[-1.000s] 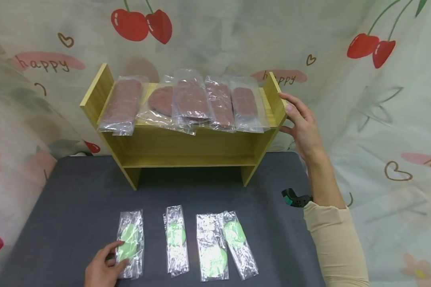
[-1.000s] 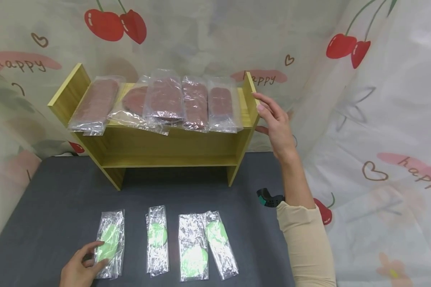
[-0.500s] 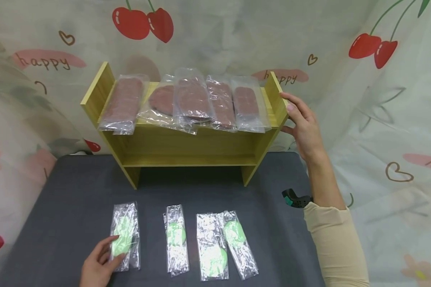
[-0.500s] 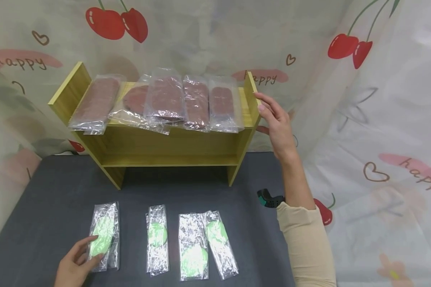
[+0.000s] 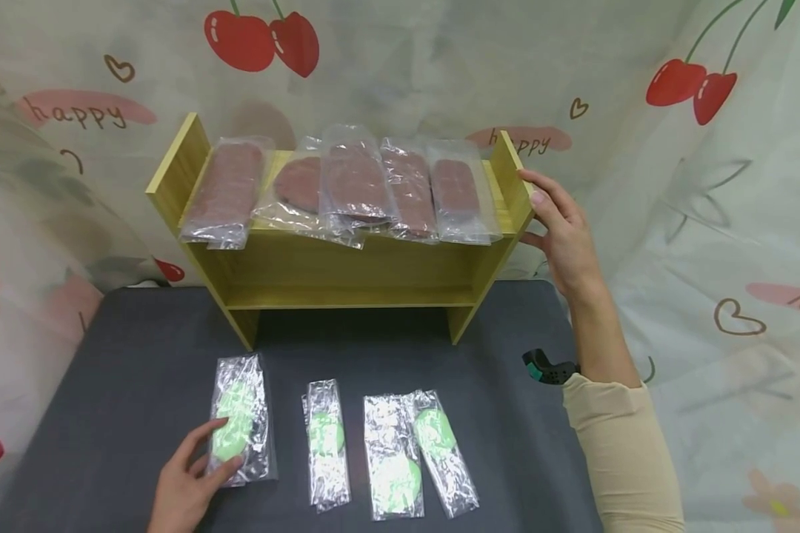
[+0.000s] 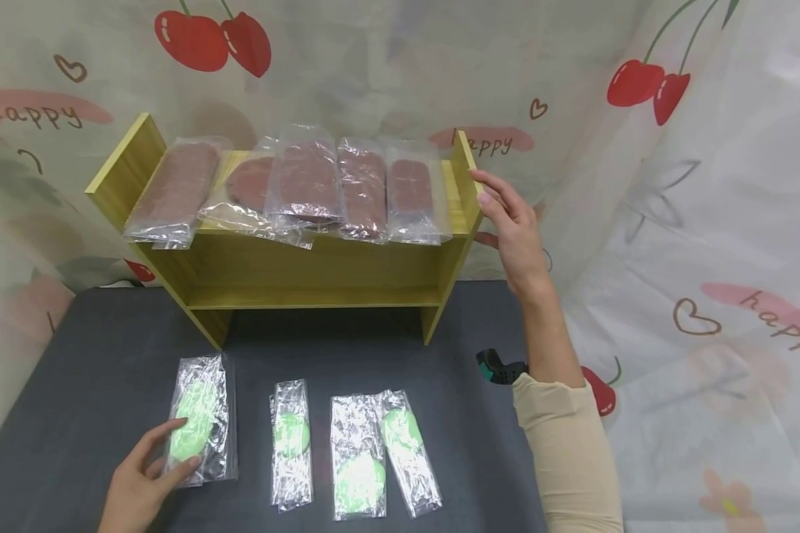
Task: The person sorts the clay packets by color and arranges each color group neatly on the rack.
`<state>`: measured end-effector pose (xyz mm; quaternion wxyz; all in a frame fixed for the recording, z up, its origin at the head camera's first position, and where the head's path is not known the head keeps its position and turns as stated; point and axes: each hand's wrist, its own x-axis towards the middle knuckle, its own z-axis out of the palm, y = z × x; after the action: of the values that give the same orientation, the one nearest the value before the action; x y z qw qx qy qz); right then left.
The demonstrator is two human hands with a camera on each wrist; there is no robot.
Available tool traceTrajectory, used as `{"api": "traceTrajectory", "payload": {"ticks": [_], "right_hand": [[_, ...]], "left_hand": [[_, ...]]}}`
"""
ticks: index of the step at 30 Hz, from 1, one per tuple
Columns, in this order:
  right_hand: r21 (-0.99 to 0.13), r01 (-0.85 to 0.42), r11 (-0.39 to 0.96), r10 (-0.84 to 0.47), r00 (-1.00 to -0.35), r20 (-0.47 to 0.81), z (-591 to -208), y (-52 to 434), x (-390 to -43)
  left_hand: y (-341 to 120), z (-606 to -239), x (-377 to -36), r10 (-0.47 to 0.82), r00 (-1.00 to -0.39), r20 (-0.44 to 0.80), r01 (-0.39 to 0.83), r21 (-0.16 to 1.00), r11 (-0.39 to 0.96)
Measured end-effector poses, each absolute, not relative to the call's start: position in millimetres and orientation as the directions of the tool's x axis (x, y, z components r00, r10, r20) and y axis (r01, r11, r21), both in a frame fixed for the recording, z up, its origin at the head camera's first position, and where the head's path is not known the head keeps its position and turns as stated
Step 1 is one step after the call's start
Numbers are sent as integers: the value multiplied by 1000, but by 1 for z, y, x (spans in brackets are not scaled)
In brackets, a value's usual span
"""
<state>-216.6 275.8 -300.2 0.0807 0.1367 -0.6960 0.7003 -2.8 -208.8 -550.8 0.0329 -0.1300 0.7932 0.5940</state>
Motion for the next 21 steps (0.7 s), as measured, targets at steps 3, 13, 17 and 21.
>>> {"api": "traceTrajectory", "payload": {"ticks": [3,13,17,21], "right_hand": [[-951,-307,-18,-72,-949,308,-299,276,-216],[-953,-304,-15,-77,-949,304,-298,277,-217],[-954,-299,-9,-82,-951,299,-298,276,-218],[-954,-299,-16,-75,-951,300,-299,276,-216]], "left_hand": [[-205,-544,-7,-143,-976,-167,-201,943,265],[-198,-521,-25,-98,-995,-25,-51,960,275],[-198,-514,-30,-69,-998,5,-13,967,253],[-196,-505,-36,-41,-999,31,20,970,241]]}}
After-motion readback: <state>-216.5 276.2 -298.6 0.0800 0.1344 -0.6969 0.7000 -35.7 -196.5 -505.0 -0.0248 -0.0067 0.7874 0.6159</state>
